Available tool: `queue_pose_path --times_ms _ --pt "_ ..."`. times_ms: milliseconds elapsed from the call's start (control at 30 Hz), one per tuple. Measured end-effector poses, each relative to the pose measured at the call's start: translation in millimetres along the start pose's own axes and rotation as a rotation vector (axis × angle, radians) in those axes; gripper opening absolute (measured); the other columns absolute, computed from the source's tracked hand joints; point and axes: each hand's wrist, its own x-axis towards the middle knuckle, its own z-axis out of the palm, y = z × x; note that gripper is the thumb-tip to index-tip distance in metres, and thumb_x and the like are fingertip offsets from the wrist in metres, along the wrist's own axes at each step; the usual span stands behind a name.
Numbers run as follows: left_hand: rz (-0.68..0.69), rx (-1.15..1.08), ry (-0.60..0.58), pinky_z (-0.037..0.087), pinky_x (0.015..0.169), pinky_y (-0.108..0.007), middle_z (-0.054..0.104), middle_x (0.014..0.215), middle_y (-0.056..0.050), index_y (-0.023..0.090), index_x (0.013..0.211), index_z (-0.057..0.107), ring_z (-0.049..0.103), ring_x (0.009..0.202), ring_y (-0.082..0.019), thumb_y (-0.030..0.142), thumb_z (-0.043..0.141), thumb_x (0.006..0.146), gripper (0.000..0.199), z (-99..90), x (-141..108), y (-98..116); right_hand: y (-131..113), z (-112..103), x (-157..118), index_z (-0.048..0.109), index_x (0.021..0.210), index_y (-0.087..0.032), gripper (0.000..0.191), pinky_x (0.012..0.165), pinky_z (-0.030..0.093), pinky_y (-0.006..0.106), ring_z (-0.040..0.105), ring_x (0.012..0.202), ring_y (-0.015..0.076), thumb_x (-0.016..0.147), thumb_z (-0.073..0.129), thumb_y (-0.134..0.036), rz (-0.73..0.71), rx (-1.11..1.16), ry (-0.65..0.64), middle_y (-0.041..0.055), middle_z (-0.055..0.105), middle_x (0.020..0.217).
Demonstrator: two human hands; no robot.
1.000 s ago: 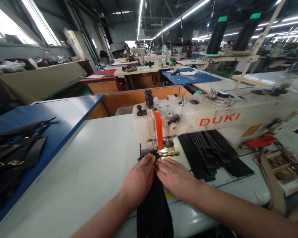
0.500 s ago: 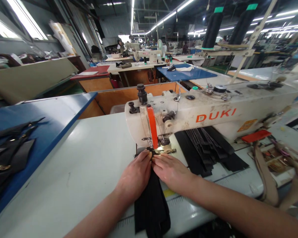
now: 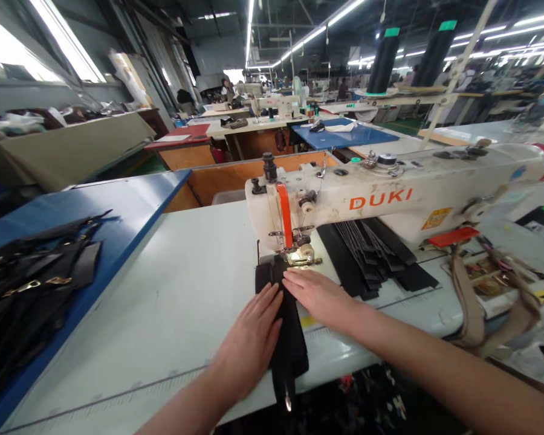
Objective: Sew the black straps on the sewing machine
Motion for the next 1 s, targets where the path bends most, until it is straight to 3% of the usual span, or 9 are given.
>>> queue_pose_path --times_ms 133,233,433,533,667,833,1000 --pt "0.137 0.003 -0.062 0.043 0.106 -0.039 0.038 0.150 -0.010 0.015 0.145 0.037 0.042 0.134 -0.025 0.021 0.047 0.092 0.054 -13.2 -50 24 -16 -5 -26 0.057 0.123 -0.005 0.036 0.104 0.040 0.034 0.051 0.122 0.0213 0.090 0.045 -0.002 0.031 0.075 0.067 0.0156 0.058 0.129" --pt "0.194 0.030 -0.086 0.045 0.104 -0.040 0.032 0.153 -0.010 0.015 0.148 0.032 0.040 0.135 -0.027 0.016 0.052 0.085 0.066 -16.5 -63 28 -35 -11 -52 0.060 0.117 -0.009 0.031 0.098 0.044 0.036 0.055 0.111 0.0220 0.090 0.046 -0.004 0.058 0.207 0.195 0.0141 0.063 0.118" --pt "0.258 0.056 -0.154 0.044 0.104 -0.039 0.036 0.151 -0.009 0.015 0.147 0.034 0.037 0.137 -0.024 0.001 0.043 0.074 0.075 -24.7 -54 28 -69 -19 -87 0.064 0.102 -0.012 0.027 0.069 0.048 0.033 0.051 0.077 0.0206 0.095 0.038 -0.010 0.026 0.314 0.277 0.0086 0.061 0.080" --pt "0.263 0.064 -0.192 0.044 0.105 -0.038 0.037 0.151 -0.008 0.016 0.145 0.038 0.036 0.137 -0.024 0.000 0.044 0.071 0.076 -28.0 -53 29 -75 -12 -88 0.065 0.096 -0.011 0.023 0.067 0.045 0.032 0.049 0.075 0.0202 0.096 0.041 -0.011 0.013 0.278 0.350 0.0073 0.060 0.074" --pt "0.285 0.062 -0.158 0.043 0.106 -0.037 0.041 0.149 -0.006 0.018 0.143 0.039 0.039 0.136 -0.024 0.001 0.045 0.073 0.072 -25.4 -55 27 -75 -2 -84 0.064 0.093 -0.010 0.027 0.068 0.044 0.031 0.050 0.075 0.0196 0.099 0.037 -0.011 -0.007 0.242 0.420 0.0067 0.059 0.072" --pt "0.319 0.056 -0.074 0.049 0.100 -0.035 0.055 0.137 -0.008 0.016 0.134 0.050 0.050 0.127 -0.023 0.006 0.046 0.084 0.052 -20.7 -49 25 -75 1 -84 0.063 0.091 -0.011 0.032 0.069 0.043 0.031 0.050 0.075 0.0198 0.101 0.033 -0.014 -0.013 0.236 0.435 0.0068 0.058 0.073" --pt "0.353 0.098 -0.040 0.051 0.098 -0.036 0.059 0.133 -0.009 0.017 0.128 0.057 0.053 0.124 -0.025 0.015 0.045 0.093 0.037 -19.4 -43 25 -76 2 -84 0.062 0.091 -0.011 0.033 0.069 0.043 0.031 0.049 0.075 0.0198 0.101 0.031 -0.014 -0.006 0.253 0.419 0.0068 0.058 0.073"
